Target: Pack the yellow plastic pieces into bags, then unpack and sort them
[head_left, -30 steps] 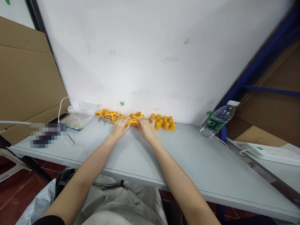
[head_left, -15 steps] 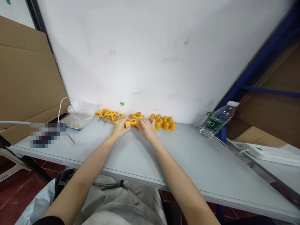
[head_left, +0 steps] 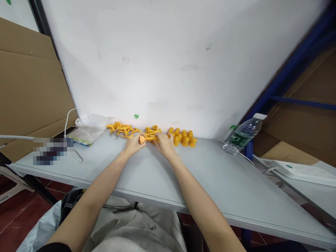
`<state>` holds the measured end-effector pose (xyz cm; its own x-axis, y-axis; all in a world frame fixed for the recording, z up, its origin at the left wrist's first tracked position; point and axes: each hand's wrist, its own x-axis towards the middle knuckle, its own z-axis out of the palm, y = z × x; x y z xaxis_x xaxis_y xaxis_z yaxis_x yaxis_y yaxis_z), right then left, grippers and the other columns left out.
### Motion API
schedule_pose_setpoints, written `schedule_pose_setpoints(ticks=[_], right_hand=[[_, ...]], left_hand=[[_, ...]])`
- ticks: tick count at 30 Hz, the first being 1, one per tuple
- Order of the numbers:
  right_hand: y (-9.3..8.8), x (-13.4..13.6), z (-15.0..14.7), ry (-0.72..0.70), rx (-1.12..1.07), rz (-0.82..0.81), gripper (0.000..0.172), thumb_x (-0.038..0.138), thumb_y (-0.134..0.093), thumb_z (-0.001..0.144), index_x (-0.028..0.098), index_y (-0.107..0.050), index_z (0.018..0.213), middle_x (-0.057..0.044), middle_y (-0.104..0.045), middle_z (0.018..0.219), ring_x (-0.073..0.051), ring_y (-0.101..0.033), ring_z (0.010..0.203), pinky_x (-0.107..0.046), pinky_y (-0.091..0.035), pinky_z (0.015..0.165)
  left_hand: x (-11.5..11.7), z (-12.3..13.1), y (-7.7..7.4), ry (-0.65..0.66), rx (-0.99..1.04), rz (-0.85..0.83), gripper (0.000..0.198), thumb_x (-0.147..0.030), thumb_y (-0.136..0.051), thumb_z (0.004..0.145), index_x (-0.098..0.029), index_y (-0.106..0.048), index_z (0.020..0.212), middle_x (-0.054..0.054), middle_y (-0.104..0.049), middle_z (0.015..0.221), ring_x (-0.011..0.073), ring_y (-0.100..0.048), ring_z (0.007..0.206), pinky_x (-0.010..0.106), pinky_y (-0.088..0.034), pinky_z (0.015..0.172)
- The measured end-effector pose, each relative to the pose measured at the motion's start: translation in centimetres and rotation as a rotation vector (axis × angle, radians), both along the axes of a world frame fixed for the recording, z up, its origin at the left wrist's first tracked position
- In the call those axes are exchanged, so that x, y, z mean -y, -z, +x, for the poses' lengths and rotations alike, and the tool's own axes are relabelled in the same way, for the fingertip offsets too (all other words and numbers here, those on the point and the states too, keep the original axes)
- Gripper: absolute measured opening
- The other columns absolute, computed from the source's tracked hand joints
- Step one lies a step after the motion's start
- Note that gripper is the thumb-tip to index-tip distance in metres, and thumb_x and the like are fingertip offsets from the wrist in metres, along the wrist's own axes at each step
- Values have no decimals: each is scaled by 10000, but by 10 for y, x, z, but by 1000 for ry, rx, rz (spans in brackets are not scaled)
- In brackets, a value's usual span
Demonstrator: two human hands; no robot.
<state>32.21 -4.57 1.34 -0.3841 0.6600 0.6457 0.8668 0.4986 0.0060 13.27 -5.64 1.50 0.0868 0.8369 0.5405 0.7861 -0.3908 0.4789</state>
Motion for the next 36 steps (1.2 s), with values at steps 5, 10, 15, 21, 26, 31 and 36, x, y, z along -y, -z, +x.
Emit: schedule_pose_setpoints(ticks=[5,10,15,21,26,31,36], right_hand=[[4,0,-2,-62,-11,-37,315,233,-406,942,180,-565,1209,-159,-669,1145,-293,-564,1076,-474,-291,985],[3,-1,-2,-22,4,-71,241,190,-419,923,191,-596,1086,-140,-680,1085,-286,-576,1049,-497,-284,1000],[3,-2,0,-30,-33,-38,221,202,-413,929,181,-570,1084,-135,-678,1057,-278,-581,1022,-487,-273,1010],[7,-3,-1,-55,-15,-54,309,231,-423,938,168,-550,1212,-152,-669,1148,-288,-576,1084,-493,-286,1004],[4,-2,-1,-42,-21,-89,259,210,-419,937,191,-605,1117,-140,-681,1113,-286,-582,1072,-522,-280,1016],[-1,1,-1,-7,-20,-49,231,194,-458,915,196,-602,1095,-130,-677,1075,-284,-578,1041,-522,-271,1018],[-2,1,0,7,-54,-7,237,151,-430,900,203,-583,1073,-110,-677,1057,-269,-570,1024,-513,-241,1035]], left_hand=[[-2,-3,2,-20,-12,-7,298,-245,-618,758,-238,-623,1056,-6,-689,828,166,-636,726,261,-454,681],[0,-1,0,-3,-27,-19,285,-243,-624,751,-236,-630,1036,5,-689,832,175,-640,754,267,-460,697],[1,-1,-1,14,-14,-10,275,-238,-621,752,-226,-626,1027,8,-691,855,175,-637,766,267,-462,708],[-1,-3,1,1,-22,-8,291,-241,-610,763,-226,-620,1054,7,-688,860,173,-636,753,268,-458,701],[2,-1,-2,-40,-52,-25,297,-255,-613,766,-238,-621,1062,19,-701,907,195,-648,802,278,-456,705],[4,2,-4,-77,-43,-33,315,-259,-618,769,-250,-613,1084,23,-708,957,208,-654,827,289,-459,716],[1,1,-1,-98,-12,-14,305,-254,-627,771,-257,-610,1076,13,-706,938,210,-658,834,286,-457,729]])
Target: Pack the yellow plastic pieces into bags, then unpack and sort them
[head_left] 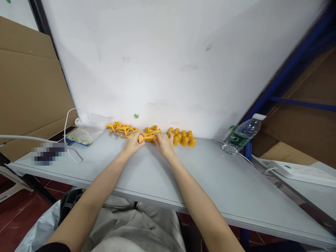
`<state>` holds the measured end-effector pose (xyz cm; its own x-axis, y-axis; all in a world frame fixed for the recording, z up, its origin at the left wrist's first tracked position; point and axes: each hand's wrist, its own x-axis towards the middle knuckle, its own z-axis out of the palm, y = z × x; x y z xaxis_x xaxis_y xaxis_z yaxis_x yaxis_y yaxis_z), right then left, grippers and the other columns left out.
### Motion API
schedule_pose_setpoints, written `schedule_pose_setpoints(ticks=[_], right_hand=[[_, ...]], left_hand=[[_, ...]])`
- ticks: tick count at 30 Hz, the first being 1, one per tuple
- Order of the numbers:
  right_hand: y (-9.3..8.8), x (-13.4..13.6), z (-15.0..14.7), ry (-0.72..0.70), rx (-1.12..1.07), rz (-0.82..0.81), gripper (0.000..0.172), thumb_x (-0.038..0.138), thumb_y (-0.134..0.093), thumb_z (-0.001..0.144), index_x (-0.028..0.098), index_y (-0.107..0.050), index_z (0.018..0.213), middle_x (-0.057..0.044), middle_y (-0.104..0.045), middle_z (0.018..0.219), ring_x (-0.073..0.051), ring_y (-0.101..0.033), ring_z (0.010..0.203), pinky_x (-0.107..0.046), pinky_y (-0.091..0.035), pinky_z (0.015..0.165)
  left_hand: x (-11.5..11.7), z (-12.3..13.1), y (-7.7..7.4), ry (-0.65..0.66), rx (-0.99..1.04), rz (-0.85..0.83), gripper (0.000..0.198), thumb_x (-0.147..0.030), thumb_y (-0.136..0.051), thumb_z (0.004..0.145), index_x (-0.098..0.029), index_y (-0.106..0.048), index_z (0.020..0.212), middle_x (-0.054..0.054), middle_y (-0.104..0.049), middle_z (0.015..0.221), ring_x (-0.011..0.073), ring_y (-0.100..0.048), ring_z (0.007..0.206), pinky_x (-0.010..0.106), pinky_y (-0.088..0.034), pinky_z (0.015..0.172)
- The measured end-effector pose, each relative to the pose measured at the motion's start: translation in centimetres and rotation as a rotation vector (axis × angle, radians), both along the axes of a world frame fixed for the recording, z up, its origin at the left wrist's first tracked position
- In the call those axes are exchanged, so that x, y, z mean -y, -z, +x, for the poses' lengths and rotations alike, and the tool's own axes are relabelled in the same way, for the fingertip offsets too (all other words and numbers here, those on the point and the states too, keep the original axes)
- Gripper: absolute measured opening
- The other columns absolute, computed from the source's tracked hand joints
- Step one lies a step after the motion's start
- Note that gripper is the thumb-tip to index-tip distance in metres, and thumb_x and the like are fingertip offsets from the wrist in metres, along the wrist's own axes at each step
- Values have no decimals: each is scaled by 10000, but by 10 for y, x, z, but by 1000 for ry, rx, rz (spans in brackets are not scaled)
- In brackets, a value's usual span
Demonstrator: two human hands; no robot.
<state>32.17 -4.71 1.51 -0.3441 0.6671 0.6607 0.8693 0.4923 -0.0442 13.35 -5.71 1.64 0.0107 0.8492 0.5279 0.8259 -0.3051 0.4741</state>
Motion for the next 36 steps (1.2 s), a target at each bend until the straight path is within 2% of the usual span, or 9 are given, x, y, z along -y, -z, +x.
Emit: schedule_pose_setpoints(ticks=[6,15,20,23,28,31,34,36], right_hand=[[2,-3,9,61,-88,51,230,171,-429,890,190,-562,1076,-111,-670,1026,-276,-558,1025,-489,-243,1032],[6,-8,10,87,-167,131,201,214,-434,887,199,-565,1039,-108,-669,976,-282,-552,994,-483,-249,1015],[9,-15,21,220,-290,227,187,298,-435,905,202,-552,1013,-128,-649,1031,-281,-535,986,-448,-307,922],[12,-22,34,324,-448,248,245,376,-456,889,190,-557,1012,-159,-620,1099,-315,-505,1037,-450,-337,867],[18,-32,66,511,-751,110,254,387,-518,818,176,-563,952,-175,-598,1069,-327,-505,1035,-486,-365,896],[23,-35,85,617,-907,4,202,353,-554,767,189,-542,885,-154,-590,1029,-301,-534,977,-476,-388,899],[31,-37,97,665,-980,-83,159,300,-580,709,207,-507,815,-123,-584,989,-285,-545,941,-486,-399,905],[36,-39,99,656,-999,-109,154,280,-589,681,214,-484,772,-102,-576,943,-286,-545,949,-493,-400,908]], left_hand=[[-5,-6,2,-42,59,-11,305,-258,-640,773,-275,-600,1075,-7,-692,874,212,-658,841,273,-448,722],[-7,-7,2,-76,84,-6,310,-285,-630,773,-278,-631,1083,-20,-659,739,191,-630,720,262,-423,671],[-17,-20,6,-161,216,-2,230,-328,-605,799,-241,-682,997,-25,-582,590,174,-590,623,259,-413,632],[-22,-28,9,-182,267,6,273,-369,-575,830,-212,-703,1013,-19,-551,557,173,-575,604,262,-406,620],[-27,-33,11,-171,323,-12,331,-369,-553,847,-177,-707,1068,-10,-565,574,166,-576,606,259,-414,617],[-30,-34,13,-166,358,7,323,-293,-546,836,-161,-697,1090,-10,-578,584,164,-584,615,262,-437,638],[-35,-38,16,-161,394,22,296,-188,-533,797,-164,-702,1039,1,-620,632,167,-609,655,277,-475,696],[-39,-41,17,-146,424,59,286,-154,-519,784,-175,-697,1008,30,-687,773,177,-643,756,300,-501,779]])
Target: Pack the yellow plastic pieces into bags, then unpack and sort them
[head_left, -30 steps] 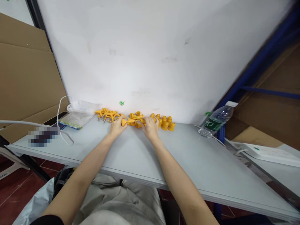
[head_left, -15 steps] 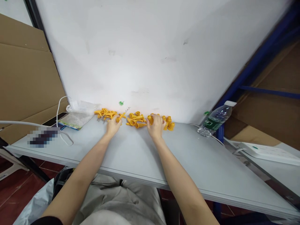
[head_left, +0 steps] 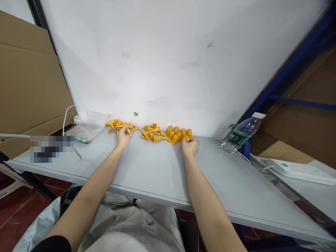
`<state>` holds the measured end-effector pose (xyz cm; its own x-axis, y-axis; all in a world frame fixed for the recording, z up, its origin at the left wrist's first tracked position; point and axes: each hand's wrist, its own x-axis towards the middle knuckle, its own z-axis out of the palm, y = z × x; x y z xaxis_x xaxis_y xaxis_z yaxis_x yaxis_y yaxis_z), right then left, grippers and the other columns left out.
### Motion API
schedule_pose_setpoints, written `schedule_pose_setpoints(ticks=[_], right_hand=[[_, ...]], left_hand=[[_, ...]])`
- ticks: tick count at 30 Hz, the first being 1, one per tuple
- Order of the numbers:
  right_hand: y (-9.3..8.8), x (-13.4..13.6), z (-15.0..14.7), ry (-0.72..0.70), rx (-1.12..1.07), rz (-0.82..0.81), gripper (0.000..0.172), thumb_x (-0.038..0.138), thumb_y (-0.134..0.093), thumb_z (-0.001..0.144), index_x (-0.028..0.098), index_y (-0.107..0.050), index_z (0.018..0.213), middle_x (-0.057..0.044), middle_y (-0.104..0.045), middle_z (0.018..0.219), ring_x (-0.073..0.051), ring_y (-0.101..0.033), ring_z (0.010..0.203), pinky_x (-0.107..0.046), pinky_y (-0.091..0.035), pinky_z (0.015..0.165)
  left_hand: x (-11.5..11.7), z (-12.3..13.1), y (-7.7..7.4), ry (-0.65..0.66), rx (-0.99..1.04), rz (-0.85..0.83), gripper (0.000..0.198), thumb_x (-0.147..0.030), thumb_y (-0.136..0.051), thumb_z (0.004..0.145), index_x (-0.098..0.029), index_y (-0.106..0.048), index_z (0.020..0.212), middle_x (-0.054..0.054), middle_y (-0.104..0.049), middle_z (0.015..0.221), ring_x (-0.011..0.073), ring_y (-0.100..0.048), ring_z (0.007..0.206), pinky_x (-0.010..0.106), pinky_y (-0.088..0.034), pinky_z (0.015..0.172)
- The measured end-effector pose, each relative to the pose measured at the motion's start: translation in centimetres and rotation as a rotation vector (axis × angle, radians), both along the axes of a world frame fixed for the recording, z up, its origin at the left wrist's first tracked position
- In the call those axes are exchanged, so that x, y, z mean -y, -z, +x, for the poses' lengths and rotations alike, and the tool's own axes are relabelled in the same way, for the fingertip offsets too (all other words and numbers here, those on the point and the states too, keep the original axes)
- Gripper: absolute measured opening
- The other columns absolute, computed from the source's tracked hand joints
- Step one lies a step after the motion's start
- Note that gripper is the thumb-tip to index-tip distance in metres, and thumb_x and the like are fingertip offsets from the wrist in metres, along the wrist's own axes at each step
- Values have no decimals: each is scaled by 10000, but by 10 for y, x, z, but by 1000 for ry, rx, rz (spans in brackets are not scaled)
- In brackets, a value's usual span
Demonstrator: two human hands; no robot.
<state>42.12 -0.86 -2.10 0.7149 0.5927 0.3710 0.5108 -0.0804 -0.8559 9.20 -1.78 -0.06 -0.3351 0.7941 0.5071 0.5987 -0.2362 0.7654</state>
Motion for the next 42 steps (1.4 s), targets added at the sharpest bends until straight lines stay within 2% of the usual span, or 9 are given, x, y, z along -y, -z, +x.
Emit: schedule_pose_setpoints(ticks=[4,12,18,23,26,30,34,38,42], right_hand=[[5,-4,-4,-65,-60,-13,150,266,-588,661,208,-477,744,-83,-553,909,-293,-563,969,-491,-399,913],[0,3,-14,-102,4,-33,290,285,-552,693,180,-535,963,-150,-560,1131,-326,-567,1082,-515,-389,941],[-5,6,-20,-99,259,170,290,272,-466,789,178,-521,1057,-156,-584,1156,-315,-550,1116,-538,-384,953],[-5,5,-51,-529,517,227,305,243,-390,863,162,-553,1108,-162,-630,1099,-259,-599,1003,-416,-477,855],[-2,10,-76,-753,613,86,414,282,-411,896,165,-513,1280,-162,-601,1262,-270,-580,1096,-420,-473,886],[-2,18,-94,-850,707,-183,455,358,-468,910,178,-498,1327,-145,-572,1340,-298,-504,1230,-451,-425,945],[-12,26,-97,-840,749,-287,368,419,-415,949,208,-573,1205,-116,-593,1287,-276,-515,1197,-426,-408,920],[-24,37,-103,-709,808,-398,362,463,-390,952,197,-605,1073,-130,-594,1230,-287,-559,1095,-438,-384,906],[-30,45,-111,-588,850,-473,263,293,-439,903,170,-581,1088,-144,-583,1199,-279,-589,982,-439,-368,895]], left_hand=[[-10,-9,-4,4,-52,42,330,-162,-509,806,-185,-654,1101,82,-684,1117,215,-618,1070,366,-457,993],[-30,-25,-6,-47,-332,-379,700,-412,-630,782,-259,-412,1429,132,-444,1473,381,-319,1393,625,-250,1105],[-41,-28,8,2,-433,-501,542,-446,-390,906,-299,-414,1427,74,-269,1588,353,-217,1453,654,-129,1136],[-39,-19,14,-53,-409,-492,524,-359,-288,943,-272,-359,1455,84,-209,1606,299,-201,1467,591,-178,1153],[-34,-14,16,-126,-427,-393,477,-348,-298,943,-258,-441,1389,113,-308,1551,285,-285,1430,554,-223,1147],[-31,-12,16,-141,-452,-336,456,-336,-301,943,-241,-485,1349,118,-359,1523,276,-324,1407,521,-224,1158],[-33,-15,13,-93,-455,-364,502,-346,-271,952,-219,-432,1410,97,-299,1572,267,-276,1440,525,-171,1185],[-38,-14,7,-63,-439,-418,506,-353,-273,951,-239,-448,1411,57,-275,1591,268,-243,1461,544,-144,1194],[-36,-9,9,-55,-375,-484,491,-335,-329,934,-265,-469,1400,31,-219,1610,264,-201,1478,547,-146,1195]])
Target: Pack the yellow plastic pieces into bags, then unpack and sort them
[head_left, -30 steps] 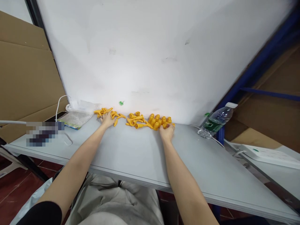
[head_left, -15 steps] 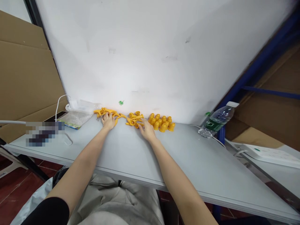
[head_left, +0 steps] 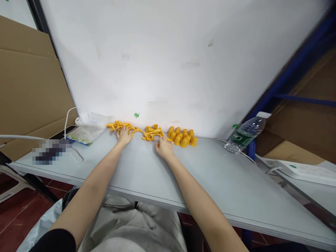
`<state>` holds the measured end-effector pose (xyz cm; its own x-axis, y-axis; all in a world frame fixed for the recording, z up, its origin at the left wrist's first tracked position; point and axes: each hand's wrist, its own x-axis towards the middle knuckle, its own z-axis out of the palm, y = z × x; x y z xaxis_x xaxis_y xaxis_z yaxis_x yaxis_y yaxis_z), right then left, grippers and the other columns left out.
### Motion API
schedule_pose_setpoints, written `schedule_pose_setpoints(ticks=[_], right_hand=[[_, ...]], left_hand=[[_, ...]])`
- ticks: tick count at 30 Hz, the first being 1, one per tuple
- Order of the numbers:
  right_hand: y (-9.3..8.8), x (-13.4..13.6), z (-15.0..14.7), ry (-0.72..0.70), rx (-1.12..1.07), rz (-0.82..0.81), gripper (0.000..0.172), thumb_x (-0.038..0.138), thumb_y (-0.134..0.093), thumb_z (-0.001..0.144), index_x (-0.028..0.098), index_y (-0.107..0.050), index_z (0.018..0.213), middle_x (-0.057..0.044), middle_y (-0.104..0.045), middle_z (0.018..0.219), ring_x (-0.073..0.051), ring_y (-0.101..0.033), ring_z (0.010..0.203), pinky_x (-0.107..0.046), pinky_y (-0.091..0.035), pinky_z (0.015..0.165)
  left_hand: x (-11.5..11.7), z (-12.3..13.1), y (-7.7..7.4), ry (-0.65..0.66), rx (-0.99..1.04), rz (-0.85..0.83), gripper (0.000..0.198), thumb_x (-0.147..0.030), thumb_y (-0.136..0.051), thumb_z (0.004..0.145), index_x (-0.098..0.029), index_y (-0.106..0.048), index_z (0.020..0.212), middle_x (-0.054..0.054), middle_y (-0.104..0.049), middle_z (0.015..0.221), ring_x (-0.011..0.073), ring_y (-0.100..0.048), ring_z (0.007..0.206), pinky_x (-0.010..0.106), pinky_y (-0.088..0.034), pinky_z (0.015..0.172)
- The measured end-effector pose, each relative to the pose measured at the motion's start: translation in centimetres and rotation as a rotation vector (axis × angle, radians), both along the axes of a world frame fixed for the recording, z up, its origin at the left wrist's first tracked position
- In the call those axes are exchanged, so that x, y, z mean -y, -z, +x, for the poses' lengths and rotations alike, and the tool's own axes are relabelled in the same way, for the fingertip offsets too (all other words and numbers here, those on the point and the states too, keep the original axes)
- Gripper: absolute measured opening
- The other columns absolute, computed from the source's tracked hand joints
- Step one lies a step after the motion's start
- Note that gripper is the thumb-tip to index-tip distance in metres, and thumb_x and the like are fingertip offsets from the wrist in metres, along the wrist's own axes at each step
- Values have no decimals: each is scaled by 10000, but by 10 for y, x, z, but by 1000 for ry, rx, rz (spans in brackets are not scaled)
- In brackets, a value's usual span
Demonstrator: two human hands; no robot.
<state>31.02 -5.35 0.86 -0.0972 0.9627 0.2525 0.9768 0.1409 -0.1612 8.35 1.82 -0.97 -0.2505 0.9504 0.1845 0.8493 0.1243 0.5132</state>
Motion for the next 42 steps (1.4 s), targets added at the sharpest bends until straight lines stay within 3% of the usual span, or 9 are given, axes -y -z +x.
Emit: schedule_pose_setpoints(ticks=[7,11,16,20,24,29,35,42], right_hand=[[2,-6,6,38,-146,174,236,167,-439,818,159,-558,1022,-167,-578,1091,-307,-552,971,-424,-399,811],[5,-17,18,-57,-271,400,172,144,-429,811,182,-547,930,-152,-576,969,-302,-535,885,-422,-411,766],[2,-16,19,-186,-291,514,114,180,-412,862,200,-524,864,-135,-578,987,-282,-537,916,-412,-426,794],[1,-10,9,-408,-230,510,162,209,-392,913,205,-538,842,-129,-601,1074,-250,-544,1015,-382,-414,876],[4,-11,2,-519,-186,484,235,233,-357,951,209,-561,838,-121,-627,1107,-231,-545,1055,-378,-385,936],[6,-12,3,-487,-169,469,183,251,-395,944,204,-572,936,-132,-641,1161,-247,-541,1113,-407,-350,967],[8,-12,6,-395,-124,378,228,239,-379,947,184,-568,1061,-126,-691,1012,-273,-596,1017,-461,-316,974],[8,-12,3,-364,-87,346,360,208,-330,962,177,-545,1249,-151,-656,1207,-286,-562,1140,-487,-271,1018]], left_hand=[[22,6,11,39,-17,104,492,-285,-345,935,-281,-437,1418,43,-318,1573,224,-193,1482,556,-69,1196],[35,8,0,99,-103,247,497,-251,-384,915,-226,-462,1405,79,-369,1544,248,-258,1459,542,-116,1196],[52,21,-17,328,-180,384,544,-309,-432,920,-218,-401,1455,88,-394,1526,248,-351,1404,436,-265,1157],[60,32,-20,477,-193,392,556,-381,-467,925,-261,-395,1463,88,-433,1490,255,-478,1293,385,-384,1071],[60,34,-19,438,-183,302,438,-300,-430,942,-275,-518,1370,71,-595,1267,206,-609,1063,295,-490,890],[58,33,-19,375,-182,343,367,-301,-457,932,-268,-593,1270,57,-624,1129,186,-632,965,257,-493,799],[57,37,-15,414,-226,376,345,-292,-522,881,-257,-631,1206,49,-649,1114,191,-634,965,260,-496,801],[54,36,-11,460,-222,412,342,-264,-537,852,-242,-639,1178,53,-664,1137,198,-622,1037,281,-497,869]])
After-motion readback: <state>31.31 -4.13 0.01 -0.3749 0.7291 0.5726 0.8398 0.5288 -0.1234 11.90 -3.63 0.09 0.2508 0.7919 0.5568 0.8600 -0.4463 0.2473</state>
